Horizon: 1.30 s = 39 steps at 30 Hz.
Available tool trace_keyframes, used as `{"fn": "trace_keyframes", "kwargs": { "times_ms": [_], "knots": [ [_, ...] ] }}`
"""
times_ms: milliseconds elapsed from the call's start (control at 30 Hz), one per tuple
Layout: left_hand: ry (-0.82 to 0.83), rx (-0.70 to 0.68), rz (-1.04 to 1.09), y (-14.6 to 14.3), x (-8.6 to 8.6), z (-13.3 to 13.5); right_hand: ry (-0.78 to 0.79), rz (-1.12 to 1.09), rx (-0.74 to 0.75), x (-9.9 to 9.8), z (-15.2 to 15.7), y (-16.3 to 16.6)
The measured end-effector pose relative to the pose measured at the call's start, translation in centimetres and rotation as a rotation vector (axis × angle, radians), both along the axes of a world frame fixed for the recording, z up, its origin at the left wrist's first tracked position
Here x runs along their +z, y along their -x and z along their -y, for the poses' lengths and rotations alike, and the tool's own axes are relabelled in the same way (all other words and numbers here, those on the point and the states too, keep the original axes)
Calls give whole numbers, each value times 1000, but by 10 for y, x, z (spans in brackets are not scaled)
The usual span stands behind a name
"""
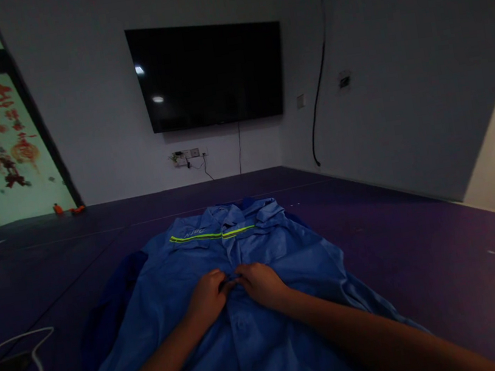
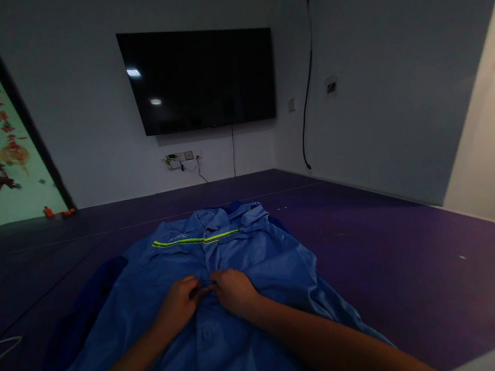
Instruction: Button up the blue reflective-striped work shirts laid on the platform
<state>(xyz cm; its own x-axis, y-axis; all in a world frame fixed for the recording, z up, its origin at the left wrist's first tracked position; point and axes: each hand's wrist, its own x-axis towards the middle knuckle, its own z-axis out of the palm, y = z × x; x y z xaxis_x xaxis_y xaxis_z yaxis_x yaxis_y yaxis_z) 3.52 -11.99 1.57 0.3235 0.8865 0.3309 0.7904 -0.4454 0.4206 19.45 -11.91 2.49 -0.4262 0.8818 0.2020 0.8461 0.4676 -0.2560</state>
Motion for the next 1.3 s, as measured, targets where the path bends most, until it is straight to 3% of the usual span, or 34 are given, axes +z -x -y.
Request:
{"fn": "trace_keyframes", "kwargs": {
  "times_ms": [1067,1300],
  "knots": [
    [-22,-19,14,1,0,0,-19,52,1,4,5,1],
    [-28,55,-114,1,3,3,-19,107,-24,5,4,1]
  ]
}}
